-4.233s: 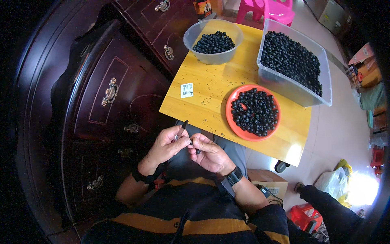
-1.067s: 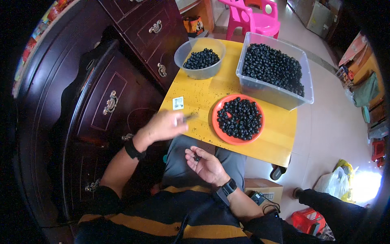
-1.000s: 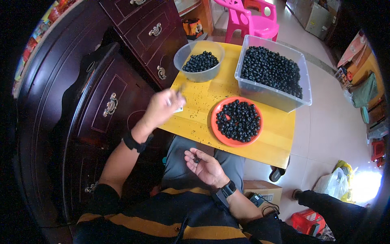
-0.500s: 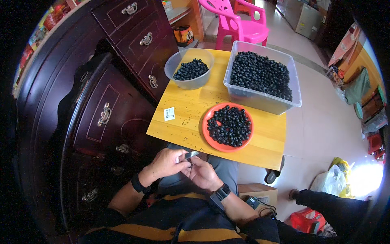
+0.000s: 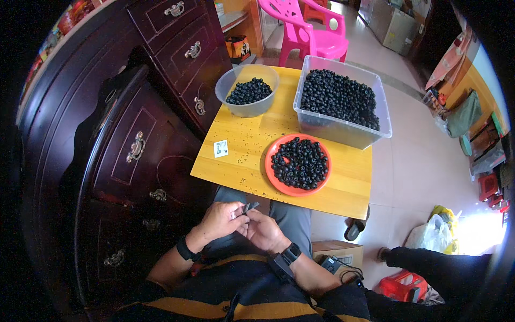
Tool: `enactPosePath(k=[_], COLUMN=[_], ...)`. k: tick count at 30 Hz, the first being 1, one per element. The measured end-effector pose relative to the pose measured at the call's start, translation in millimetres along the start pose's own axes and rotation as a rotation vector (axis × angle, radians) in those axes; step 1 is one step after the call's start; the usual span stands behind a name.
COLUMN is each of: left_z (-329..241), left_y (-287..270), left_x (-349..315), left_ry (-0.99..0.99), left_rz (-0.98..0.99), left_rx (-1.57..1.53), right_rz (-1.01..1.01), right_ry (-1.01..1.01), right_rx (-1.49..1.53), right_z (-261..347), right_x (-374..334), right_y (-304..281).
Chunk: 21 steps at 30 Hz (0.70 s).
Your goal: The recorder uses a small knife to remove stems or blemishes from dark round fruit (likely grapes or olives) and sorts them into different containers.
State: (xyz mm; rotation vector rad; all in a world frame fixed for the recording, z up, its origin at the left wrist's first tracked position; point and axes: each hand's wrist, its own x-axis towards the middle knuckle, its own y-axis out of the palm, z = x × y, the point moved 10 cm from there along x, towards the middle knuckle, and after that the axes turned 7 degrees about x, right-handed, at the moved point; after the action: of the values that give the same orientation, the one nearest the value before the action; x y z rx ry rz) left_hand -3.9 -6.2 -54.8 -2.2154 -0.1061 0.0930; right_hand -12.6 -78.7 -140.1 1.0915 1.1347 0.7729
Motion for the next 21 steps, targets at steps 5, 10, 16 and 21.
enactPosePath(k=[5,10,16,21], left_z=[4,6,10,16], left_y=[-1,-3,-12,-3], left_x=[-8,-15,-23,-28], left_ry=[0.003,-0.044,-0.060,-0.072], left_rz=[-0.034,-0.045,-0.209,-0.242], left_rx=[0.007,0.000,-0.253,-0.278], right_rz=[0.025,0.004,0.005,0.034], right_ry=[0.008,0.019,0.007,0.012], right_rx=[-0.016,-0.022,-0.019,0.014], right_z=[-6,-10,-10,-12], right_x=[0,-2,-5,-7], right_y=[-3,1,-5,-11])
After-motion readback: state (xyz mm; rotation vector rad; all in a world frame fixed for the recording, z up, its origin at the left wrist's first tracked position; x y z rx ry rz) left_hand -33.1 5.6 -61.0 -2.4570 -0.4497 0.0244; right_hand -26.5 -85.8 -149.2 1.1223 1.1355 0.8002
